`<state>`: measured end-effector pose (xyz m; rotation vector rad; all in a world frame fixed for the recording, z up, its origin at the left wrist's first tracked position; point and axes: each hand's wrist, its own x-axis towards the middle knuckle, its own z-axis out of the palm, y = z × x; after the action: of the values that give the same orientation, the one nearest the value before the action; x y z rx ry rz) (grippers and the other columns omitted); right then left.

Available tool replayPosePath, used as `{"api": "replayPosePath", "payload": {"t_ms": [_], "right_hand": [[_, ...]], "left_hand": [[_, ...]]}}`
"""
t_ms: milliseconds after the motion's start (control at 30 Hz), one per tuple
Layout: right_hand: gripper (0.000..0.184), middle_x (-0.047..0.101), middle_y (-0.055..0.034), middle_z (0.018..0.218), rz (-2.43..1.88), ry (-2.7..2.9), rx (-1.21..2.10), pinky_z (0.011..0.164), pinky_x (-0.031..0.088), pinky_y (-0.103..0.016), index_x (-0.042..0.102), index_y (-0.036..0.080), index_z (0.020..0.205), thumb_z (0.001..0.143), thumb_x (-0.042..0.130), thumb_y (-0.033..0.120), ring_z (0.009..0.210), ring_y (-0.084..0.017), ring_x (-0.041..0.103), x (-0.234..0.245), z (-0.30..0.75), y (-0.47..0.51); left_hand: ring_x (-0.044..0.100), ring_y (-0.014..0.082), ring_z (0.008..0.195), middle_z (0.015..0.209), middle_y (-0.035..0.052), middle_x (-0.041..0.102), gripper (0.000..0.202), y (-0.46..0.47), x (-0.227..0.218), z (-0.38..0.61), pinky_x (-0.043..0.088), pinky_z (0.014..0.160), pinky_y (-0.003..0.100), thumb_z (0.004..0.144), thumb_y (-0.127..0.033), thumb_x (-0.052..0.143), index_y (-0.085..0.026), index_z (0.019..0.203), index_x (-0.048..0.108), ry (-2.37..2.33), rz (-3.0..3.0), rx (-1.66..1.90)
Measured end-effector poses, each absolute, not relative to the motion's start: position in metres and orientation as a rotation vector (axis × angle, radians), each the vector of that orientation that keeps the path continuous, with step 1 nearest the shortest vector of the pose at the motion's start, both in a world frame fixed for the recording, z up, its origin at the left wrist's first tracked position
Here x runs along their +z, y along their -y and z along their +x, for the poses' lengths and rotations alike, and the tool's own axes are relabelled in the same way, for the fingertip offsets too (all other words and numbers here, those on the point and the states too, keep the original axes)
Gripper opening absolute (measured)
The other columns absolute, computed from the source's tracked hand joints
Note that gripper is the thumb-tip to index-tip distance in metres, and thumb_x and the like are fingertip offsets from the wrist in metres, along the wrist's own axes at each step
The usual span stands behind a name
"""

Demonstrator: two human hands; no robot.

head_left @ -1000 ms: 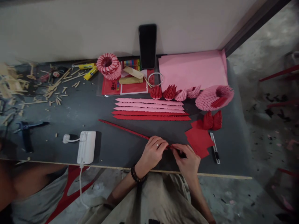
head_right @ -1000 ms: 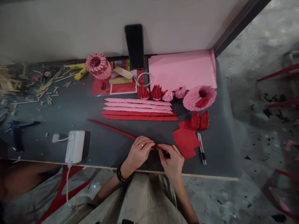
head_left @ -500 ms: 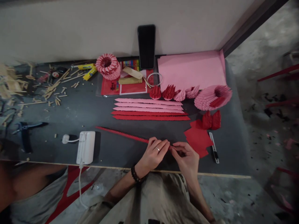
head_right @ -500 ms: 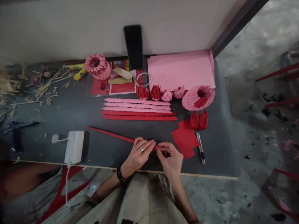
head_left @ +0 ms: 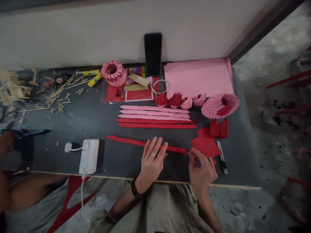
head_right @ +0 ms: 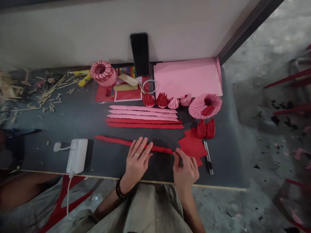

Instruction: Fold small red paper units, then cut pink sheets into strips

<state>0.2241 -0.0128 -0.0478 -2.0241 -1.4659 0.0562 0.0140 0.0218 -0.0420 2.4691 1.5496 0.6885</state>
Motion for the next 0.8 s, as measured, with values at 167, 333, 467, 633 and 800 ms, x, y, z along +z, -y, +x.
{"api": "replayPosePath", "payload": {"t_ms": [167,333,467,633,800], "right_hand": [[0.026,0.085,-0.0007,0.107,-1.933,1.872,0.103,0.09,0.057,-0.037,0.082,0.035,0.119,0.094,0.079,0.038,0.091,-0.022,0.074,-0.049,0.226,0.005],[0.017,0.084,-0.0011,0.105,-1.954,1.826,0.034,0.089,0.054,-0.033,0.082,0.029,0.11,0.097,0.074,0.035,0.09,-0.021,0.071,-0.045,0.233,-0.019],[0.017,0.084,-0.002,0.108,-2.009,1.796,-0.06,0.089,0.051,-0.034,0.082,0.028,0.108,0.099,0.07,0.034,0.093,-0.022,0.066,-0.04,0.243,-0.044],[0.02,0.084,-0.0071,0.104,-2.108,1.789,-0.11,0.086,0.043,-0.035,0.082,0.024,0.109,0.099,0.069,0.036,0.094,-0.024,0.062,-0.037,0.25,-0.056],[0.026,0.08,-0.0101,0.086,-2.184,1.785,-0.109,0.081,0.036,-0.036,0.081,0.021,0.107,0.099,0.068,0.042,0.088,-0.023,0.06,-0.041,0.257,-0.061]], "left_hand": [[0.048,0.0395,0.156,0.161,0.0167,0.06,0.066,-0.008,-0.049,-0.036,0.051,0.121,0.066,0.101,-0.022,0.069,-0.028,0.164,0.048,-2.001,2.34,0.628],[0.047,0.0364,0.157,0.162,0.0177,0.058,0.068,-0.02,-0.058,-0.06,0.053,0.122,0.062,0.105,-0.023,0.061,-0.023,0.169,0.038,-1.966,2.265,0.585],[0.043,0.0365,0.16,0.168,0.0155,0.051,0.072,-0.033,-0.053,-0.048,0.046,0.128,0.061,0.105,-0.021,0.06,-0.026,0.171,0.033,-1.851,2.364,0.502],[0.05,0.0373,0.155,0.167,0.0126,0.053,0.073,-0.046,-0.052,-0.038,0.049,0.125,0.062,0.104,-0.02,0.061,-0.033,0.171,0.033,-1.825,2.395,0.511],[0.055,0.036,0.151,0.165,0.0095,0.057,0.071,-0.053,-0.055,-0.039,0.05,0.124,0.06,0.105,-0.017,0.058,-0.036,0.17,0.035,-1.827,2.363,0.53]]}}
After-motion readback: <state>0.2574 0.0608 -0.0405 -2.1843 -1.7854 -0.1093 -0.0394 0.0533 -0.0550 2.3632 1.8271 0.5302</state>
